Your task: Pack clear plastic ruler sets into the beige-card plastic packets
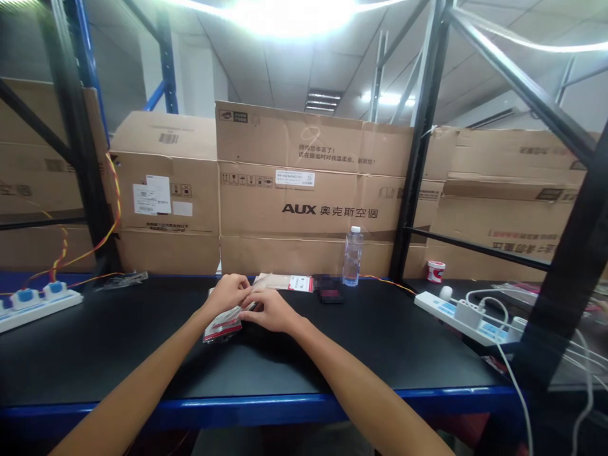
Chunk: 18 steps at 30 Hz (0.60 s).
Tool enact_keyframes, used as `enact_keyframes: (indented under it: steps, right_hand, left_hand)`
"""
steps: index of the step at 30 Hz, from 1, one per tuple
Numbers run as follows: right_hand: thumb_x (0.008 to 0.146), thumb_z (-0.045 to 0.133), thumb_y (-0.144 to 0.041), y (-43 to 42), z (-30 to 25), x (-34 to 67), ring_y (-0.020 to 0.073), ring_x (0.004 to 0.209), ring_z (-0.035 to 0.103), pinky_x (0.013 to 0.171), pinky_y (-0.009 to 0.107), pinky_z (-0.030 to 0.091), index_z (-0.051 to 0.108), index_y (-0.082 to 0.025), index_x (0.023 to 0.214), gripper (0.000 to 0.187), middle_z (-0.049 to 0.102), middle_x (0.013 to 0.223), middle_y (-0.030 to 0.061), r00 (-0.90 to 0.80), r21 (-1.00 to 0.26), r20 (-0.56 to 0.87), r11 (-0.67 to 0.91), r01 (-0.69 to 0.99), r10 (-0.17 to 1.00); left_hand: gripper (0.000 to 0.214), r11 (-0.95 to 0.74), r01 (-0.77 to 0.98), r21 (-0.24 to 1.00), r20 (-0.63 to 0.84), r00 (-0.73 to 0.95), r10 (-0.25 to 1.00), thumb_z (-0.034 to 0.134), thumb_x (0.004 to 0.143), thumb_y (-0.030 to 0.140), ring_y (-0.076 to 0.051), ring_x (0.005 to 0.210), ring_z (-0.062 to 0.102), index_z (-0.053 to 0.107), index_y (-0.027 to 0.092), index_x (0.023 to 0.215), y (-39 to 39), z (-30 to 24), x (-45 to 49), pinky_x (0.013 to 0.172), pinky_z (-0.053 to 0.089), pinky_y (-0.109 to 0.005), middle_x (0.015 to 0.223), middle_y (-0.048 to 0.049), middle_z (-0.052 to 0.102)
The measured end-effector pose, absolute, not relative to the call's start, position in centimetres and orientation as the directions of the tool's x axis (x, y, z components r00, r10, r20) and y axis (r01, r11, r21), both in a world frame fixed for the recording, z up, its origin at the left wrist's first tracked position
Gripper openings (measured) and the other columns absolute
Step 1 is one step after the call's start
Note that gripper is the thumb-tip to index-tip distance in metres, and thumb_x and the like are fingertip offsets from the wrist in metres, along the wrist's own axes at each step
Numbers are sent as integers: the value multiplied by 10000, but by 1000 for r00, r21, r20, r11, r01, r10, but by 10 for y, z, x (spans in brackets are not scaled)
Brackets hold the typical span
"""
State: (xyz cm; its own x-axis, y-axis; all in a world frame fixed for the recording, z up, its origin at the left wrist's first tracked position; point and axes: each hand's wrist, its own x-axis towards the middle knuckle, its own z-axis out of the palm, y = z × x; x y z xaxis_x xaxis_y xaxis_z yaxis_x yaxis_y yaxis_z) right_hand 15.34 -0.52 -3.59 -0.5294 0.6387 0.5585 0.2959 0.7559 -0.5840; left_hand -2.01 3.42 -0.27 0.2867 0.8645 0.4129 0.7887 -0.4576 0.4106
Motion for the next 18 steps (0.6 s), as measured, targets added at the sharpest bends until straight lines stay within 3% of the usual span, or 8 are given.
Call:
enact_keyframes:
  steps: [6,10,18]
  right_hand:
    - [902,647,-394,-3,-39,154,154,757,639,733,264,486,726,-217,1006,219,720,989,42,-523,-567,534,741,360,664]
    - [923,610,-330,-3,-39,156,157,771,638,737,256,479,724,-205,942,170,722,900,31,-559,-519,532,767,378,636]
    - [863,631,-202,1,-35,162,171,833,671,784,268,503,733,-221,1045,209,738,1013,41,-616,-471,498,786,399,611]
  left_hand:
    - [153,-459,789,409,405,294,866,566,743,208,-177,652,654,701,165,686,33,-2,-19,583,391,-244,644,-48,719]
    - [169,-470,787,401,414,302,859,550,752,212,-184,657,657,699,167,685,33,-3,-20,600,406,-247,618,-50,709]
    - [194,-458,819,347,451,282,847,565,760,268,-203,739,672,734,179,722,36,-3,-19,635,406,-262,762,-68,754]
